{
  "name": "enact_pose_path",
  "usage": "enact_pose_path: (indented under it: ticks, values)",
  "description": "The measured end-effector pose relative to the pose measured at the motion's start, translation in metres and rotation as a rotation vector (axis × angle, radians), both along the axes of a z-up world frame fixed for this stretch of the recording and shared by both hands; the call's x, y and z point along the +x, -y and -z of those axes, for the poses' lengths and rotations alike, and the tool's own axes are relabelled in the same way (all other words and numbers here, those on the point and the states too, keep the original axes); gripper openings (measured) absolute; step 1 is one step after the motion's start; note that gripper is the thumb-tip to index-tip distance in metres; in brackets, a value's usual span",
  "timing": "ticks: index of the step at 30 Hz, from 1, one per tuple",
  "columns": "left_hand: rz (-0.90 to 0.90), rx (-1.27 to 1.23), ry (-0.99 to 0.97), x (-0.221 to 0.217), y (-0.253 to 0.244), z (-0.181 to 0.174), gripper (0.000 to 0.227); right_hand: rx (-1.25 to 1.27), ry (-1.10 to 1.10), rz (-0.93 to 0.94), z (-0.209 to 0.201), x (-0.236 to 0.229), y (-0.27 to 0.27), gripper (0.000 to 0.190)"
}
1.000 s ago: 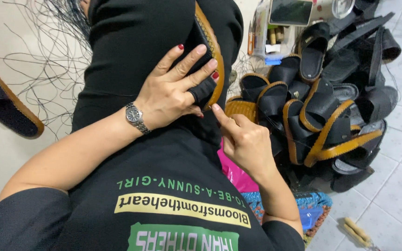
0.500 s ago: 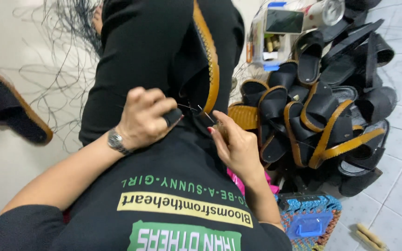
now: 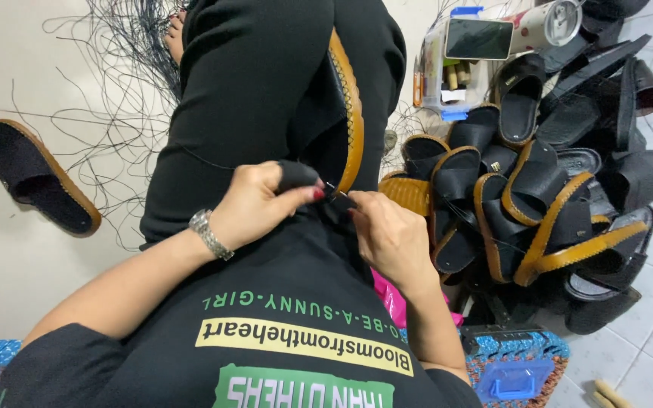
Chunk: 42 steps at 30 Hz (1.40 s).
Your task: The person is sewing a black and brown sandal using a needle and thread. They are sitting on the floor with their legs crossed, holding the sandal in their left hand and using a needle in their right hand to stitch the sole to the upper part of the sandal.
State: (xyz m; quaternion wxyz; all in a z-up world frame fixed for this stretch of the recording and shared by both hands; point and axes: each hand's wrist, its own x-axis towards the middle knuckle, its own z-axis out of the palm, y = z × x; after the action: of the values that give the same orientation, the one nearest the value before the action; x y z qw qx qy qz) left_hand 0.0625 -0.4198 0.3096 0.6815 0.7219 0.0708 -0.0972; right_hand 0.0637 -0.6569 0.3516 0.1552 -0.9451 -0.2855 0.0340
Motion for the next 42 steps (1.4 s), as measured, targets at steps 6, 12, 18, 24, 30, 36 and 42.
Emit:
enact_pose_path:
  ticks: [6,12,18,24,30,36,42]
  values:
    - [0.284,-0.129,0.091,0.015,0.003,-0.009,0.02,-0.344,-0.007,-0.03,-0.089,-0.006,0.008,0.049]
    - [0.214,0.008,0.277,0.011,0.008,-0.003,0.05,0.376,-0.466,0.176,-0.026,-0.019,0.03,0.061]
    - [0.17,-0.076,0.334,0.014,0.01,0.017,0.039,1.171,-0.542,0.184,0.03,-0.012,0.022,0.009]
    - [0.146,-0.062,0.322,0.019,0.017,0.015,0.042,1.188,-0.639,0.202,0.032,-0.011,0.039,0.009]
    - [0.213,-0.143,0.315,0.026,0.02,0.026,0.018,0.955,-0.612,0.382,0.065,-0.006,0.074,0.006]
    - [0.23,0.025,0.121,0.0,-0.006,-0.007,0.007,0.868,-0.843,0.025,0.012,0.005,0.01,0.016]
    - [0.238,-0.013,0.056,-0.003,-0.011,-0.011,0.019,0.531,0.334,0.052,0.075,-0.027,-0.003,0.011]
